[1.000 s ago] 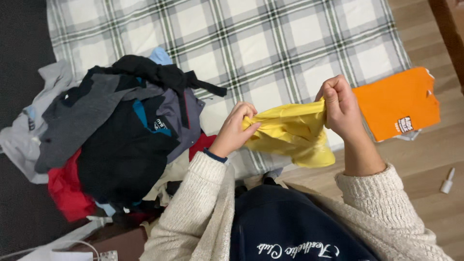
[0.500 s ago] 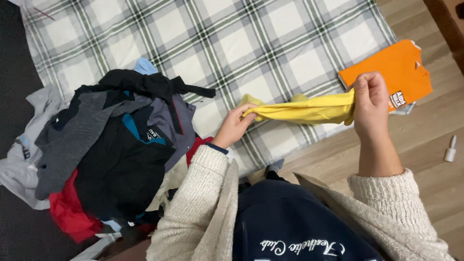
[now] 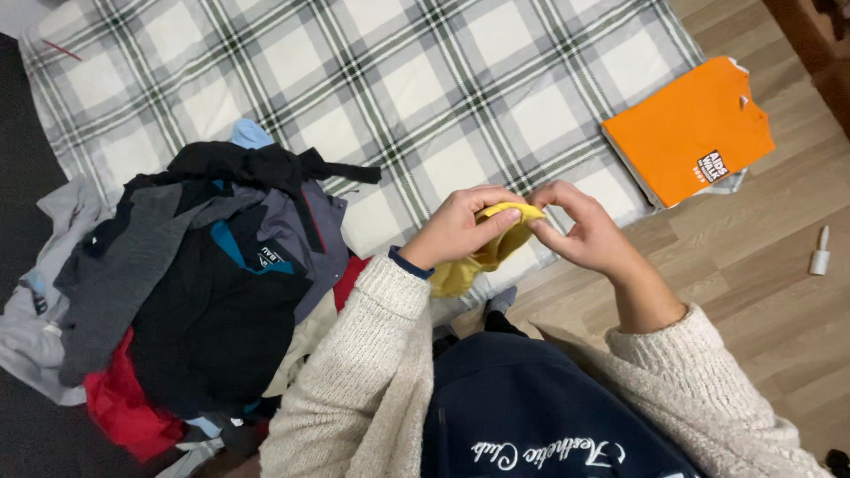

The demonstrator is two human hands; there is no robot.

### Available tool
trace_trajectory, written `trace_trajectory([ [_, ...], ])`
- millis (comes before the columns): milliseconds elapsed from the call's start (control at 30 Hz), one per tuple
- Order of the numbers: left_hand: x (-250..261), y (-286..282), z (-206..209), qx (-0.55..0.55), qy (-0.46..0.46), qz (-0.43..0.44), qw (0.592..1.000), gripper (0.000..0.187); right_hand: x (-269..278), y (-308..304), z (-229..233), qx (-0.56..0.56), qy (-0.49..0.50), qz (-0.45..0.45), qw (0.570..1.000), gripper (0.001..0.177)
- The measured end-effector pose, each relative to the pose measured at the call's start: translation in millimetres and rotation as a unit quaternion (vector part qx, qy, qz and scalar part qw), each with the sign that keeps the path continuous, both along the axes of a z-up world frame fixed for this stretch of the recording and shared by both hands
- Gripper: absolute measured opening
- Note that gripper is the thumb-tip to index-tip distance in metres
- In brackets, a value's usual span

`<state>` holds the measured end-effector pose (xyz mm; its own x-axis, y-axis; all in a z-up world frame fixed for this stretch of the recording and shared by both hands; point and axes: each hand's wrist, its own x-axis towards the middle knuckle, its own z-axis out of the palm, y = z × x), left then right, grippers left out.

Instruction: The person picks up several shirts one by one from a pile on the bed, spreads each one out on the bed surface, and folds them into flat rectangles before stacking them together.

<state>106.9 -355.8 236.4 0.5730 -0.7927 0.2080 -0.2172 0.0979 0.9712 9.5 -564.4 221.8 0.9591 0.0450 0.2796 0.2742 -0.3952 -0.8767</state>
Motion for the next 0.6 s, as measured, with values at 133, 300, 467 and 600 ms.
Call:
trace_trajectory([
  [133,6,5,-14,0.014,-0.032,0.020,0.999,0.016,6,-8,2,-0.008,-0.019,-0.020,1.000,0.013],
  [300,13,20,-58,0.167,-0.108,0.211,0.957,0.027,12,-7,18,-0.035,-0.067,-0.084,0.994,0.015],
  [467,15,46,-100,0.220,-0.052,0.316,0.922,0.035,12,-23,38,-0.030,-0.091,-0.141,0.985,0.018],
  [600,14,67,-116,0.211,-0.010,0.319,0.924,0.038,4,-36,60,-0.046,-0.064,-0.202,0.976,0.028],
])
